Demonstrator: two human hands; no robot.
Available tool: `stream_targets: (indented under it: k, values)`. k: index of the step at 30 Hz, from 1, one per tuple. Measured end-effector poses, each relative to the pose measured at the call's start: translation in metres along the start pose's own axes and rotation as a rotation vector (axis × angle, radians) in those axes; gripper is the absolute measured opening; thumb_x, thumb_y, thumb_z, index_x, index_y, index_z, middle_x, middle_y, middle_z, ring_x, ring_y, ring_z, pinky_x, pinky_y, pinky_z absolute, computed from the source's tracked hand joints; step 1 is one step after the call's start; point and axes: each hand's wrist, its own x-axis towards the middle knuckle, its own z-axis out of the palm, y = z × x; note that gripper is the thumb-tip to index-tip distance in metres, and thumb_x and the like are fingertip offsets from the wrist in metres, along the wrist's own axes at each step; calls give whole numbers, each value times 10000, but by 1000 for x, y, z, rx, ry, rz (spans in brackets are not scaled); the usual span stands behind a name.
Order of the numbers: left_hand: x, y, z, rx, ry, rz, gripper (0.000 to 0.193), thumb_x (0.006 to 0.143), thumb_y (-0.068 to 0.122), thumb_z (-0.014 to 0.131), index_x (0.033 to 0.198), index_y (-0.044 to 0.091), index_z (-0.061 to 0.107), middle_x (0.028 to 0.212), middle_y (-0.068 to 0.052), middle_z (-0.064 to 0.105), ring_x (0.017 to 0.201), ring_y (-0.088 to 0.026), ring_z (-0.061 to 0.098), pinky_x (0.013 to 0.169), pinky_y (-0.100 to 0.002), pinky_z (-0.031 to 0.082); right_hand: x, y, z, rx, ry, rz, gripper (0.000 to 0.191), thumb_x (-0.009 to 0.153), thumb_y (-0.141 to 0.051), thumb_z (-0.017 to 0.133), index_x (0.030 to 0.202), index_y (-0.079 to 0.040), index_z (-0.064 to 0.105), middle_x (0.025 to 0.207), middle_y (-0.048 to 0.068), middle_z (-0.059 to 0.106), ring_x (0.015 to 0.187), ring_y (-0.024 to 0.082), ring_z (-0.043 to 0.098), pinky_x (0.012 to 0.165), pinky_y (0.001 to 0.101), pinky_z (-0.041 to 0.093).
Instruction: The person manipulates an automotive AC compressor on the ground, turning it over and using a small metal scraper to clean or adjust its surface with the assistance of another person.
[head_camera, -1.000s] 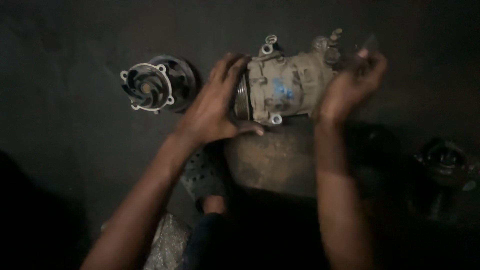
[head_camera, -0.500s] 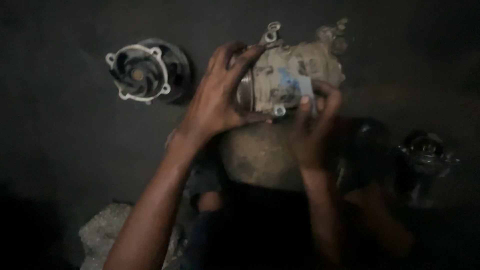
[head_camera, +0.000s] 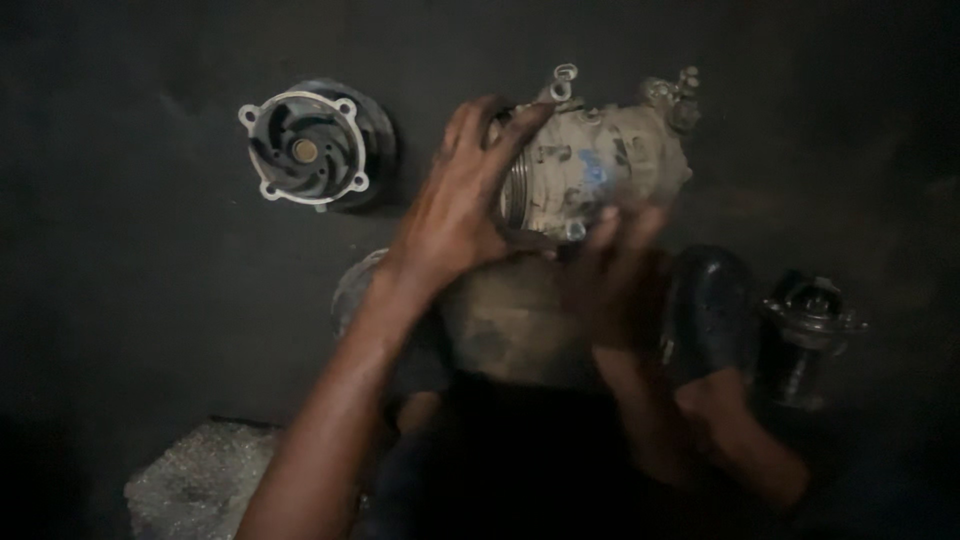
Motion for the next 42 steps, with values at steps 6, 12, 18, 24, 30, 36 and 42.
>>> stream_targets:
  k: [6, 12, 18, 24, 30, 36, 42]
  values:
    - [-3, -6, 2, 59, -18, 2, 1262, 499, 387, 1068, 1548, 221, 385, 1526, -225, 389, 1422, -463, 395, 1115, -659, 436, 20, -15, -26, 435, -288, 432, 279, 1126, -160, 496, 1337, 4, 577, 1057, 197, 736, 908, 310, 740, 767, 410, 592]
    - [-9, -6, 9, 108, 3, 30, 1221, 524, 289, 1025, 1563, 250, 384, 1586, -163, 361, 1500, -448, 335, 1175, -668, 388, 26, -16, -34, 335, -302, 266, 314, 1112, -158, 451, 1316, 41, 584, 1084, 245, 716, 792, 276, 723, 612, 369, 566]
    - [-16, -1, 3, 104, -7, 15, 1230, 552, 219, 1046, 1576, 254, 367, 1587, -143, 354, 1521, -443, 302, 1178, -626, 395, 24, -17, -35, 355, -213, 201, 244, 1144, -197, 482, 1263, -8, 579, 1035, 195, 726, 864, 282, 729, 780, 417, 599]
    - [-17, 2, 1, 108, -8, -4, 1228, 518, 95, 986, 1572, 270, 380, 1595, -145, 350, 1529, -426, 305, 1172, -627, 406, 35, -8, -32, 612, -290, 408, 262, 1163, -227, 450, 1266, -17, 569, 966, 142, 733, 777, 255, 742, 674, 384, 602]
    - [-17, -2, 3, 93, 8, 14, 1238, 516, 133, 999, 1576, 252, 371, 1587, -142, 356, 1524, -435, 294, 1191, -653, 394, 53, -10, -43, 499, -421, 477, 257, 1114, -224, 419, 1186, -29, 570, 816, 134, 727, 601, 229, 711, 503, 357, 568]
    - [-18, -1, 4, 77, 14, 19, 1232, 516, 168, 1017, 1563, 256, 374, 1590, -148, 356, 1524, -430, 296, 1193, -651, 378, 58, -15, -49, 475, -387, 370, 239, 1120, -201, 436, 1202, -28, 578, 860, 137, 737, 656, 211, 725, 540, 322, 581]
    - [-21, -7, 6, 72, 16, 21, 1244, 515, 147, 1012, 1570, 260, 362, 1599, -163, 340, 1525, -443, 293, 1184, -640, 401, 60, -6, -51, 452, -576, 475, 224, 1101, -216, 471, 1211, -50, 575, 802, 137, 732, 593, 225, 703, 511, 332, 561]
